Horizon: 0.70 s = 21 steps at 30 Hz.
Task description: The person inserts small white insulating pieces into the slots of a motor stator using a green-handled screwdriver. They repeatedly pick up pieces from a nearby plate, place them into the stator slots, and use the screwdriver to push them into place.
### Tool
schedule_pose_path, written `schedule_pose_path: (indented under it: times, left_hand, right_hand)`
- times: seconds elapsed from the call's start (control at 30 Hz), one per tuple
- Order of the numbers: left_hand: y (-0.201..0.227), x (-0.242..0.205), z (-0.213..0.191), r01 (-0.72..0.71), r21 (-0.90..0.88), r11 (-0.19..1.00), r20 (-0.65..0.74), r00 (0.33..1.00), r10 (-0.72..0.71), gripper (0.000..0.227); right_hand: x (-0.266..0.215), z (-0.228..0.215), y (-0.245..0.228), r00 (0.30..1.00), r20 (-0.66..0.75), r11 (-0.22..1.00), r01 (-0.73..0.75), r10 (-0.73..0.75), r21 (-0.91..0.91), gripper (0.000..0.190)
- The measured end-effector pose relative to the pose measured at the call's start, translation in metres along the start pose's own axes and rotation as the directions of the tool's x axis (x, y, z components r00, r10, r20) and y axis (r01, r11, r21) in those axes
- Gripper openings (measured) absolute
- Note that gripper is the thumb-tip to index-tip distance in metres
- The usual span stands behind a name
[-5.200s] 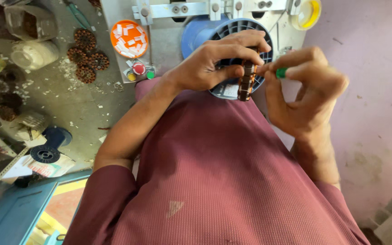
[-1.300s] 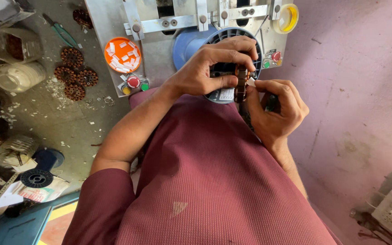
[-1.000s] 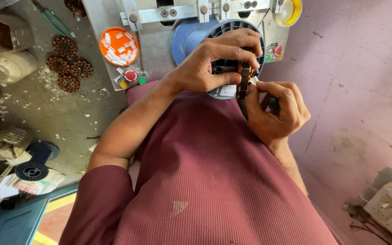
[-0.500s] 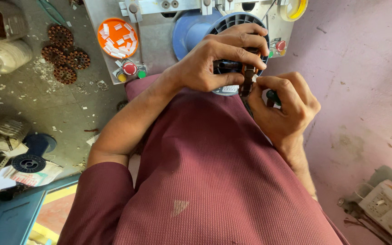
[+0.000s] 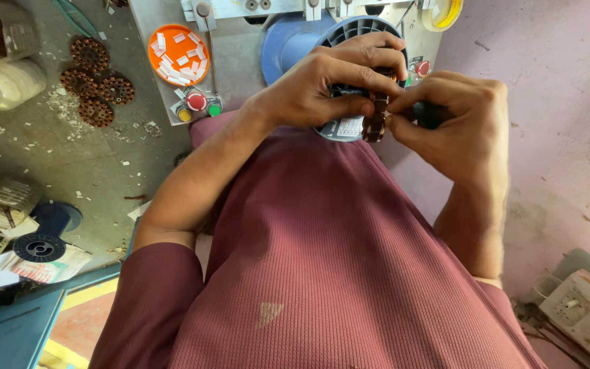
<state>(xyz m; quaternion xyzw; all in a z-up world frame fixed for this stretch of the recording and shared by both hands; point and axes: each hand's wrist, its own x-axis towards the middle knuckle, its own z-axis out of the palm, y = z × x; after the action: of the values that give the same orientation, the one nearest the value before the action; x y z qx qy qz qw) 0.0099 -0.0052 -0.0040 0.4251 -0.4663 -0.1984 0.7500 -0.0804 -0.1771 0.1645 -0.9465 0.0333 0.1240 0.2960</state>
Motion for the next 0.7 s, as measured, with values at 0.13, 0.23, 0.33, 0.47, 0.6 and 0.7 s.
schedule_pose_path:
  times: [0.13, 0.23, 0.33, 0.47, 0.6, 0.7]
  left_hand:
    - [-0.004, 0.001, 0.000, -0.009, -0.058, 0.998, 0.004, 1.000, 0.009, 0.040]
    - [-0.003, 0.001, 0.000, 0.021, -0.029, 0.999, 0.001, 1.000, -0.021, 0.043]
    - [0.001, -0.002, -0.002, 0.011, -0.058, 0.998, 0.008, 1.000, -0.010, 0.057]
    - [0.000, -0.002, -0.001, 0.048, -0.070, 0.996, 0.008, 0.999, -0.048, 0.067]
    - [-0.003, -0.003, -0.001, 0.072, -0.100, 0.992, 0.000, 0.997, -0.072, 0.074]
    - [-0.004, -0.005, -0.001, 0.112, -0.115, 0.987, 0.001, 0.994, -0.113, 0.076]
  right_hand:
    - [0.005, -0.004, 0.024, 0.995, 0.083, 0.980, 0.046, -0.063, 0.193, 0.018]
    - [0.004, -0.005, 0.035, 0.992, 0.123, 0.942, -0.053, 0.013, 0.331, 0.020]
    - [0.003, -0.003, 0.042, 0.992, 0.126, 0.891, -0.077, 0.022, 0.447, 0.019]
    - [0.004, 0.002, 0.049, 0.993, 0.120, 0.863, -0.076, 0.017, 0.499, 0.018]
    - [0.013, -0.006, 0.050, 0.977, 0.211, 0.867, -0.117, 0.015, 0.484, 0.013]
    - [0.023, -0.012, 0.047, 0.956, 0.275, 0.882, -0.039, -0.104, 0.470, 0.014]
